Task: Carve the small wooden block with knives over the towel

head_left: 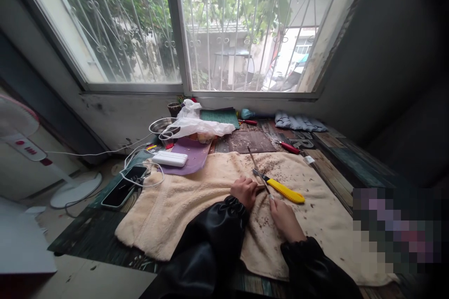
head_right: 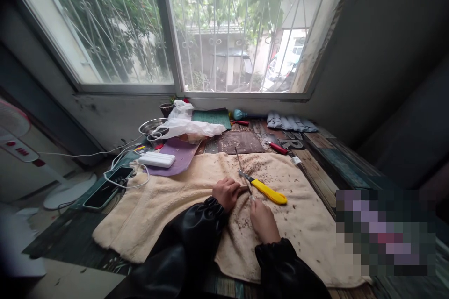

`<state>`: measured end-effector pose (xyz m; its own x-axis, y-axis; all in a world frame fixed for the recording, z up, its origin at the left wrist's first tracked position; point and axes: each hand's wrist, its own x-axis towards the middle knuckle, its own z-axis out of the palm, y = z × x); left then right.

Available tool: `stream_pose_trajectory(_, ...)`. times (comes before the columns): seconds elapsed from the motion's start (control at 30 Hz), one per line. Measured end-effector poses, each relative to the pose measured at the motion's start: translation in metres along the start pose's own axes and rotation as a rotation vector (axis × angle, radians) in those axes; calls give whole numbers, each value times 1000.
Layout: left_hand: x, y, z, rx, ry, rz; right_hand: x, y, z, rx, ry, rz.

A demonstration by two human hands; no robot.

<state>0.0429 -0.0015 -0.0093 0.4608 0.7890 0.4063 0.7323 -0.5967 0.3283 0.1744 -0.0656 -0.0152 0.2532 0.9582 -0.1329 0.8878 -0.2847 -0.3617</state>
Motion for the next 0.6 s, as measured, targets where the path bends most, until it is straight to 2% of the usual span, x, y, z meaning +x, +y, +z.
stream_pose_trajectory(0.1,1,-1,0,-5,-4,5,0,-1,-1,12,-7,7)
stream_pose_trajectory(0.3,3,-3,1,8,0,-5,-19,10,0,68,-36,0)
stream_pose_trajectory(0.5,4,-4,2,19,17,-26,-2,1,0,14,3,-3)
stream_pose_trajectory(0.6,5,-6,2,18,13,-22,-5,6,1,35,-6,-27)
